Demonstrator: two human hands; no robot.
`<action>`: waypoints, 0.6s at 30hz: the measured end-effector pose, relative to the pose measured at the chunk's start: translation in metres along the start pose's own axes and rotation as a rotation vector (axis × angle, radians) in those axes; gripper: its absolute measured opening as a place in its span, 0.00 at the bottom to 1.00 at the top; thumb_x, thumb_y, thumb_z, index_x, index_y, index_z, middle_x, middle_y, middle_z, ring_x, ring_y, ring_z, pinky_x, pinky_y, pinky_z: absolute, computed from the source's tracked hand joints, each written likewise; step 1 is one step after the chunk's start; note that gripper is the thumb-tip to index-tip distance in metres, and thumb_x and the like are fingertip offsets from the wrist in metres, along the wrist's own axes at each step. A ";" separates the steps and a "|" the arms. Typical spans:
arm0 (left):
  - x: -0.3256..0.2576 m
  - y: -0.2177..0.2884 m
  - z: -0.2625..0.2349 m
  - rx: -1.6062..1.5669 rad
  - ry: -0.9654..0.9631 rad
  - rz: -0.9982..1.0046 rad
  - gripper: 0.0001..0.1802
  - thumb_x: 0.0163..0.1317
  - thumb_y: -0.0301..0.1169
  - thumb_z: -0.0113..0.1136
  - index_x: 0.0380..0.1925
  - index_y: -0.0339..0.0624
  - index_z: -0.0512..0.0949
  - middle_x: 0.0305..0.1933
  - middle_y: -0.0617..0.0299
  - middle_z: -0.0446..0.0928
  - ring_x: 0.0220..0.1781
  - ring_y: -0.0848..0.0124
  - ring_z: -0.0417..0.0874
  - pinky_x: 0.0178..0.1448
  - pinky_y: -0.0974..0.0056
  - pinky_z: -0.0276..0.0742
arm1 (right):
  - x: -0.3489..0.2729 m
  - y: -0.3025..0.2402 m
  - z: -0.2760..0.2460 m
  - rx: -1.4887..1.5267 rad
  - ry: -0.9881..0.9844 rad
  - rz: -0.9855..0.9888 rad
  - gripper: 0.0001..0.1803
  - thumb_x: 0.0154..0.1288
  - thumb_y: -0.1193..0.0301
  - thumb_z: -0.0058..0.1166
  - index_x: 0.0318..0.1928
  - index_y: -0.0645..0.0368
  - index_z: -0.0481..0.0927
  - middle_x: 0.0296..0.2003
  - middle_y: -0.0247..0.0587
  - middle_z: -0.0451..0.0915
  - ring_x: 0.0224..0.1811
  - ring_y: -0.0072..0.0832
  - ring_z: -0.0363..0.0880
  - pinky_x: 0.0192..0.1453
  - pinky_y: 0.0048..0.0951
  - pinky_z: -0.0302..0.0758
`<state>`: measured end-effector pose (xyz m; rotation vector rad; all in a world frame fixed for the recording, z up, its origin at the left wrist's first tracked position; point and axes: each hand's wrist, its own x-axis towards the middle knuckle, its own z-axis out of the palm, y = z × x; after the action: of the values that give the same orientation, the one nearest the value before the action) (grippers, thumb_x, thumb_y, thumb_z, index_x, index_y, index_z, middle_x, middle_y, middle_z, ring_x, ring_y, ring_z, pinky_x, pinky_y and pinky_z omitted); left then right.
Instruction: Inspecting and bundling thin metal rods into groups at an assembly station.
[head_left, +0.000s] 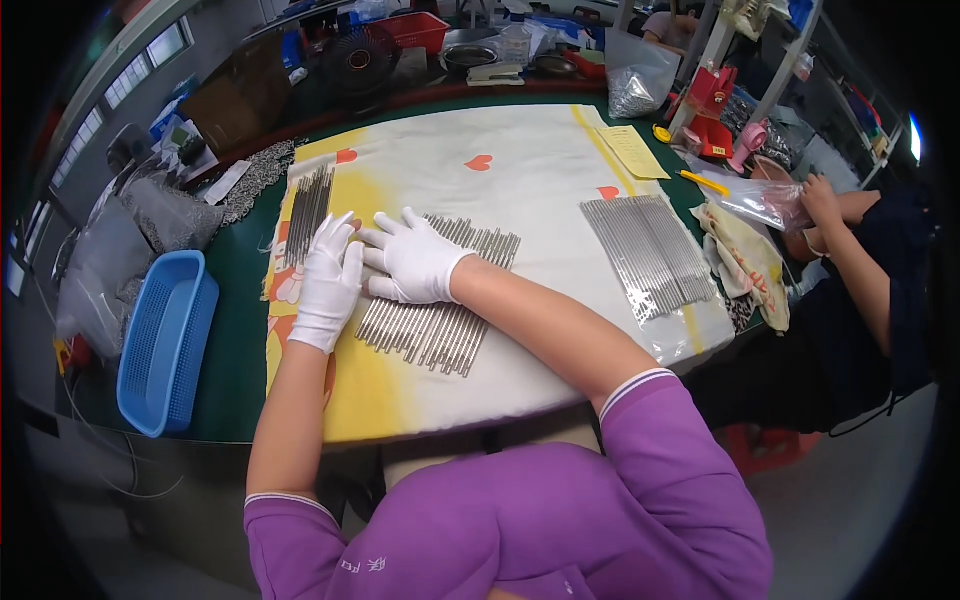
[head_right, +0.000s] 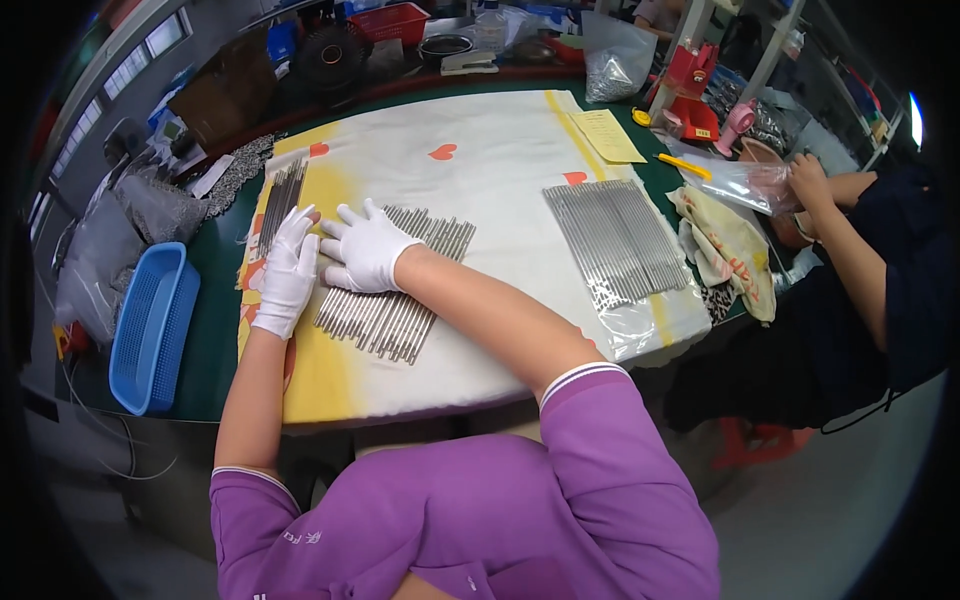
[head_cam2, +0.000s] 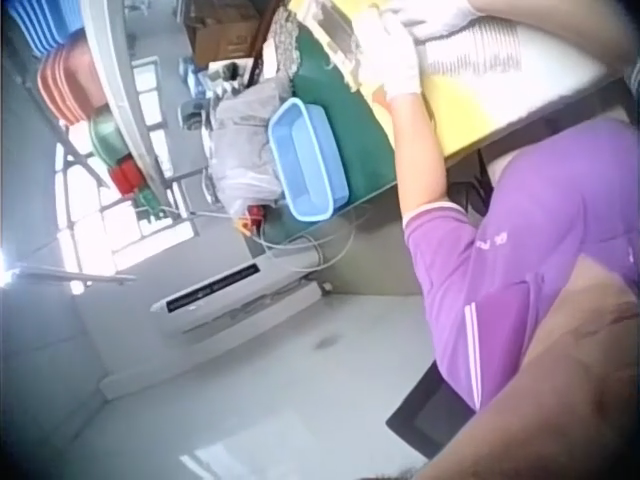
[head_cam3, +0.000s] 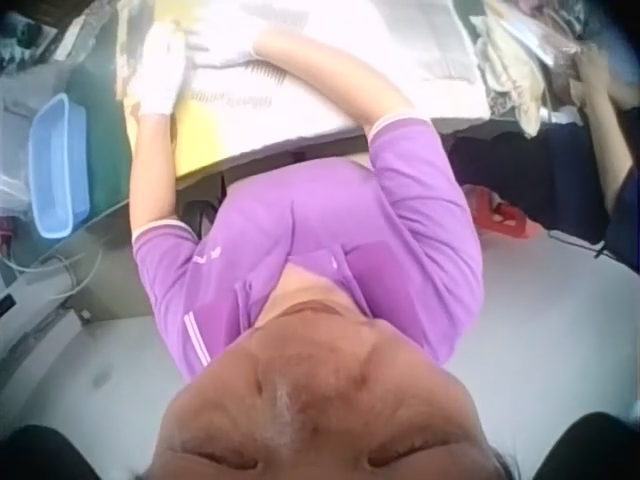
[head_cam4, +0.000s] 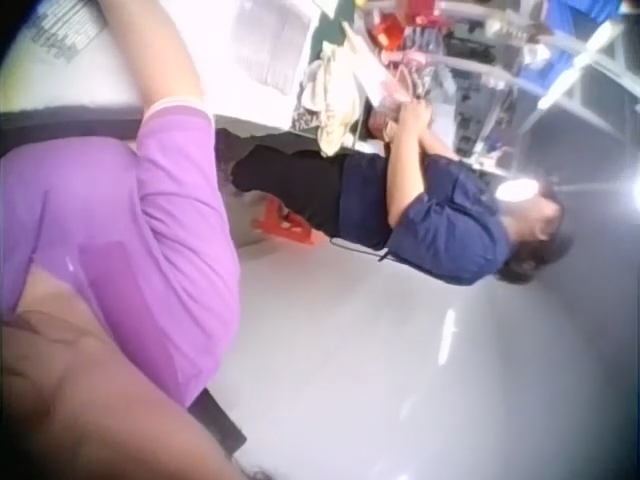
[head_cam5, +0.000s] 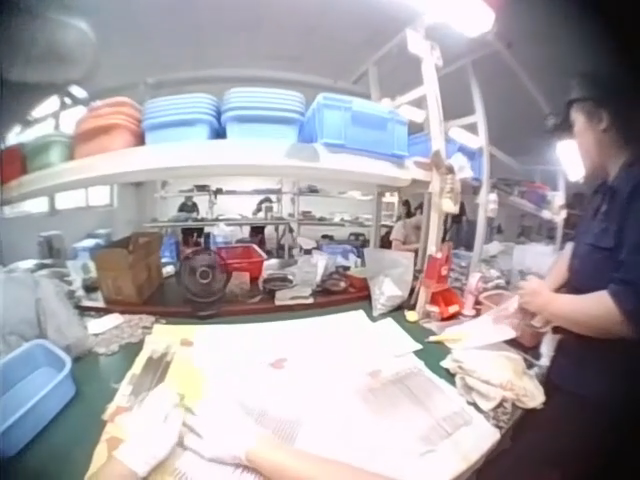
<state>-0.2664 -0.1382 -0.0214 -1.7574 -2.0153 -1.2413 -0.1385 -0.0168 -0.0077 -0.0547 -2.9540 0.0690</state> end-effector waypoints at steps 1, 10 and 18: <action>-0.001 -0.004 0.000 0.005 -0.008 -0.020 0.15 0.63 0.26 0.49 0.48 0.31 0.75 0.56 0.44 0.73 0.64 0.49 0.69 0.70 0.54 0.61 | 0.008 -0.001 -0.001 0.037 -0.010 0.006 0.33 0.68 0.48 0.38 0.64 0.57 0.68 0.68 0.48 0.62 0.72 0.49 0.53 0.73 0.57 0.47; 0.001 -0.008 -0.006 -0.087 -0.009 -0.056 0.15 0.61 0.27 0.53 0.45 0.30 0.76 0.56 0.43 0.74 0.62 0.49 0.71 0.67 0.55 0.64 | 0.018 0.002 0.003 0.080 -0.037 -0.056 0.32 0.69 0.49 0.37 0.64 0.57 0.69 0.68 0.47 0.62 0.73 0.48 0.53 0.75 0.53 0.45; 0.001 0.022 -0.010 -0.034 -0.246 0.050 0.10 0.53 0.31 0.63 0.26 0.33 0.78 0.57 0.42 0.74 0.65 0.44 0.67 0.67 0.53 0.65 | -0.080 0.021 -0.042 0.077 0.214 -0.133 0.27 0.62 0.68 0.49 0.62 0.58 0.69 0.64 0.53 0.64 0.69 0.51 0.58 0.72 0.49 0.55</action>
<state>-0.2506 -0.1457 -0.0048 -2.0526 -2.0720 -1.0971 -0.0510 0.0025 0.0181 0.1360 -2.7303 0.1483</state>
